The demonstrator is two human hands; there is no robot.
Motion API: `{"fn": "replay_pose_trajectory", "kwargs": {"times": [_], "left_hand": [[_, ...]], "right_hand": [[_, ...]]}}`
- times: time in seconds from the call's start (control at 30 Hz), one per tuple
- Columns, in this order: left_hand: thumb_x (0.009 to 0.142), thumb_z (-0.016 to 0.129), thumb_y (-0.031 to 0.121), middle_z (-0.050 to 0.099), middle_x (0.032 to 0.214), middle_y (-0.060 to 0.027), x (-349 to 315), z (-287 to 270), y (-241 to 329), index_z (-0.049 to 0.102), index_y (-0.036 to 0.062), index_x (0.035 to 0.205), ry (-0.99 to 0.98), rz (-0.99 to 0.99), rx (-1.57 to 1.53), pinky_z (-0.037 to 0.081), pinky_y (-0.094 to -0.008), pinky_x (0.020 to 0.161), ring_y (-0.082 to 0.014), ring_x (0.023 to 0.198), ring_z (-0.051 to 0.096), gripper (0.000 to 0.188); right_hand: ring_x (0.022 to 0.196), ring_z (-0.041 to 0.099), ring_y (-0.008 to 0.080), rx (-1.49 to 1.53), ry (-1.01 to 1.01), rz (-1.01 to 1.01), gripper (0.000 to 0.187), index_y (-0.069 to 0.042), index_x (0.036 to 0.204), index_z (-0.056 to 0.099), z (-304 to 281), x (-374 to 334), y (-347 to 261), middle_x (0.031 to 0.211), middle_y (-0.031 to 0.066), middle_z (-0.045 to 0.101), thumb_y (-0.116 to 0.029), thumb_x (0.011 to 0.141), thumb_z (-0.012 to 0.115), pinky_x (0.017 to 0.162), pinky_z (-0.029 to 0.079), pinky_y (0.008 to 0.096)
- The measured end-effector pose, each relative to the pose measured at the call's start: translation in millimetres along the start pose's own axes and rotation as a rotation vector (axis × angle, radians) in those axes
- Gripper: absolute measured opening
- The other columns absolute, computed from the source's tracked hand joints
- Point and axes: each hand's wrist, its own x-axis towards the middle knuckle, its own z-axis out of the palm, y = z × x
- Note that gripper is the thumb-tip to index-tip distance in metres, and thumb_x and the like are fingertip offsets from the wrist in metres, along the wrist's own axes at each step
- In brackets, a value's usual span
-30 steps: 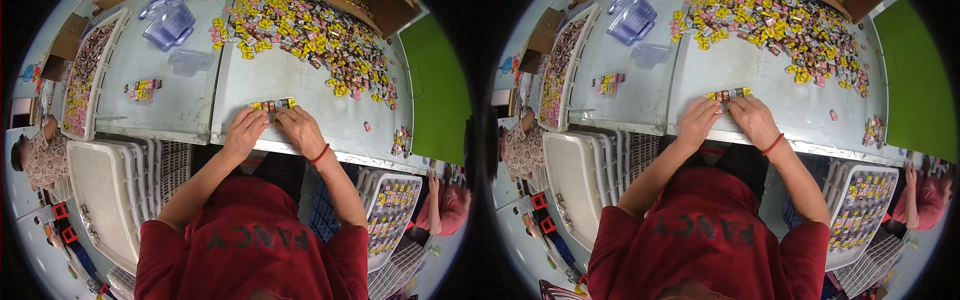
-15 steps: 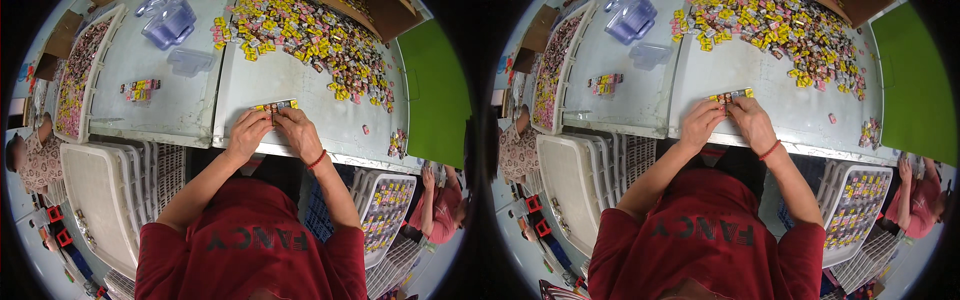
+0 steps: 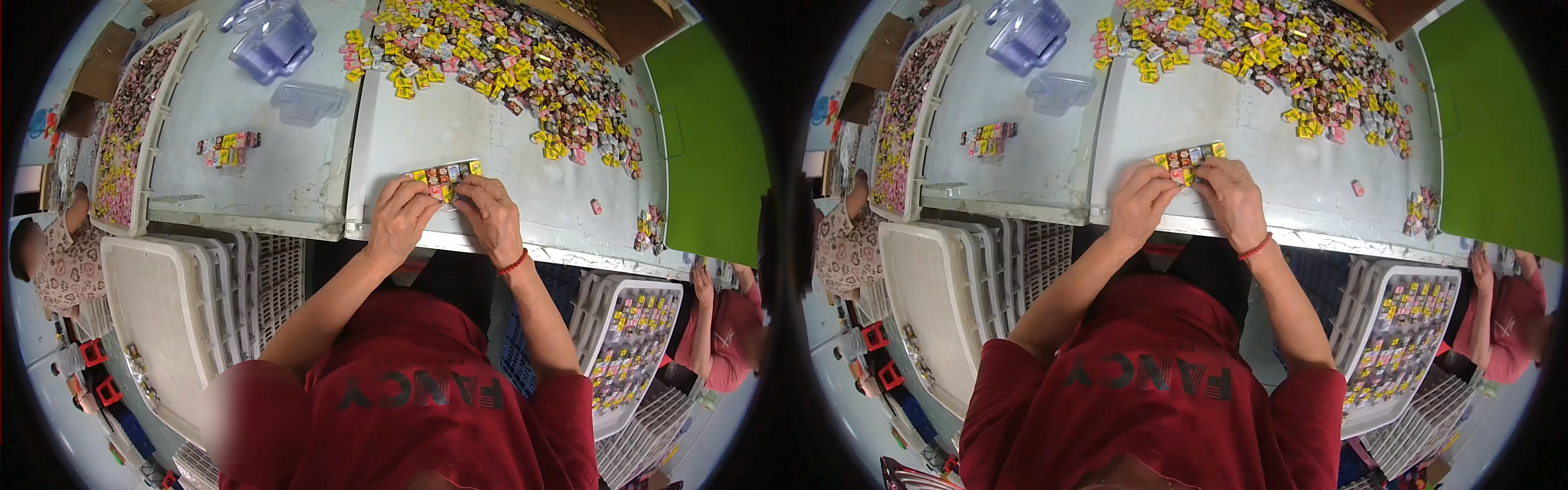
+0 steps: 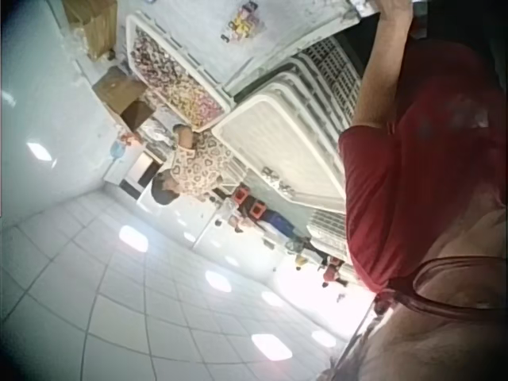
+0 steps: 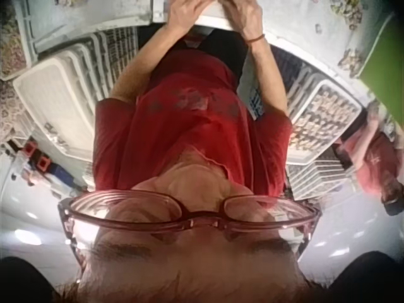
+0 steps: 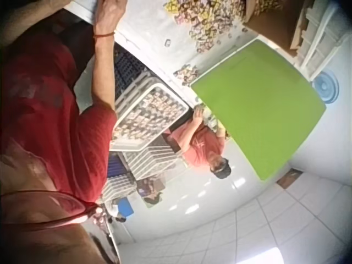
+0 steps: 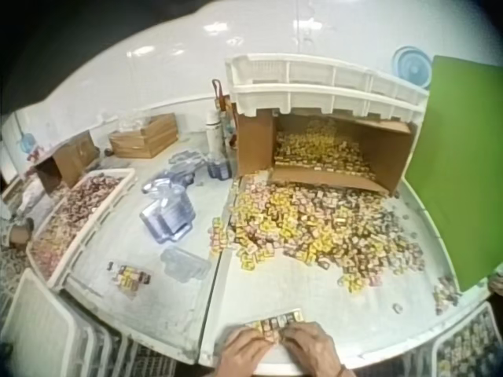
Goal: Arranging small colorful toy pieces into a plastic tray in a specific pattern.
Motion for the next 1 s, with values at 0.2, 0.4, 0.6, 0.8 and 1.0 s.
{"fn": "replay_pose_trajectory", "kwargs": {"times": [0.2, 0.4, 0.6, 0.8, 1.0], "left_hand": [[0.074, 0.073, 0.004, 0.06, 0.115, -0.0106, 8, -7, 9, 0.065, 0.0019, 0.102, -0.054, 0.102, 0.066, 0.048, -0.0383, 0.088, -0.0315, 0.106, 0.056, 0.029], [0.075, 0.072, 0.007, 0.057, 0.122, -0.0106, -1, -1, 4, 0.064, -0.0011, 0.106, -0.229, 0.144, 0.118, 0.043, -0.0412, 0.097, -0.0316, 0.119, 0.049, 0.034], [0.074, 0.074, 0.009, 0.052, 0.129, -0.013, 2, -2, 1, 0.06, -0.0006, 0.116, -0.285, 0.141, 0.063, 0.042, -0.0456, 0.098, -0.0348, 0.122, 0.047, 0.046], [0.075, 0.074, 0.033, 0.042, 0.135, -0.0218, 17, -17, 9, 0.049, -0.0014, 0.128, -0.237, -0.009, 0.197, 0.031, -0.05, 0.105, -0.0407, 0.128, 0.037, 0.068], [0.083, 0.063, 0.008, 0.059, 0.109, -0.0214, 8, -24, -7, 0.055, -0.0028, 0.117, 0.045, -0.263, 0.107, 0.046, -0.0423, 0.088, -0.038, 0.102, 0.056, 0.036]], "right_hand": [[0.092, 0.062, 0.0242, -0.026, 0.056, -0.045, 0.023, -0.004, 0.094, 0.07, 3, -1, 3, 0.102, 0.0084, 0.067, -0.004, 0.072, 0.075, 0.081, 0.049, 0.033], [0.09, 0.06, 0.0241, -0.092, 0.134, -0.176, 0.019, -0.006, 0.088, 0.068, 2, -2, 3, 0.102, 0.0058, 0.066, -0.004, 0.07, 0.074, 0.082, 0.045, 0.0369], [0.098, 0.058, 0.0263, -0.229, 0.113, -0.178, 0.019, -0.006, 0.093, 0.068, 0, -7, -3, 0.105, 0.0083, 0.065, -0.005, 0.074, 0.073, 0.086, 0.045, 0.0392], [0.089, 0.061, 0.0326, -0.082, 0.266, 0.042, 0.028, -0.003, 0.109, 0.064, 2, -3, -1, 0.1, 0.0137, 0.063, -0.008, 0.082, 0.069, 0.073, 0.051, 0.037], [0.073, 0.068, 0.0229, -0.1, -0.035, 0.323, 0.033, -0.002, 0.116, 0.062, -7, 18, 32, 0.091, 0.0151, 0.07, -0.019, 0.088, 0.067, 0.065, 0.053, 0.0336]]}}
